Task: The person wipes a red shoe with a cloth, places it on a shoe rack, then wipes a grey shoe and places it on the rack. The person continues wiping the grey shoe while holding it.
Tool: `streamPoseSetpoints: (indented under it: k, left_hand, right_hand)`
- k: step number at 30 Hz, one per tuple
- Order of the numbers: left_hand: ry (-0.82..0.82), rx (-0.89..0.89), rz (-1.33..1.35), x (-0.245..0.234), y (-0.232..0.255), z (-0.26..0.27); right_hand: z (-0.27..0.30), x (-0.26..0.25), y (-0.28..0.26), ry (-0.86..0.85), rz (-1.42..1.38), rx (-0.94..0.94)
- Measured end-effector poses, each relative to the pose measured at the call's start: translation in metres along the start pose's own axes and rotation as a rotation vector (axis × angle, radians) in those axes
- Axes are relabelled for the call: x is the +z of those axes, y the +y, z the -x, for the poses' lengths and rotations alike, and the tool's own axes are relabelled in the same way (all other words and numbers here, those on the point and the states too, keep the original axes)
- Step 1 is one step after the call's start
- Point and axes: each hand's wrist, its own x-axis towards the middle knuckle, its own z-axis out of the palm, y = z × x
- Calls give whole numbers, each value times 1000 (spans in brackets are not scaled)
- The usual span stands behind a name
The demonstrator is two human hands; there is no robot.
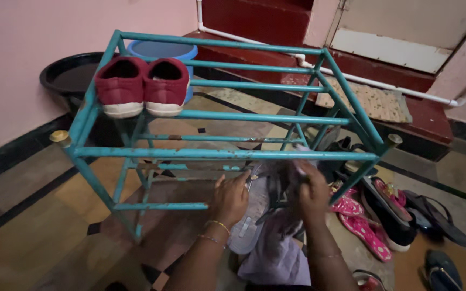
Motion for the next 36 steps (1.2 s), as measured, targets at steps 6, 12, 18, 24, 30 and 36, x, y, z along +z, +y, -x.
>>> streamPoseSetpoints:
  k: [6,12,18,24,30,36]
  left_hand:
    - [-60,17,-91,-4,5,-2]
    - [-104,3,-74,-10,11,-4]
    - [-32,47,-38,-6,10,-1]
    - [-11,47,0,-9,13,5]
    - [-54,-3,-5,-11,18,1]
    - [-32,57,-16,-16,24,2]
  right_hand:
    - [-23,32,-40,-617,230,-278]
    - [-37,19,-34,-514,95,-23]
    - [-25,26,-25,-607,-10,-105]
    - [-30,26,-12,-461,-23,147]
    - [-31,32,-15,-501,55,21]
    - [-42,21,-14,-588,-116,-14]
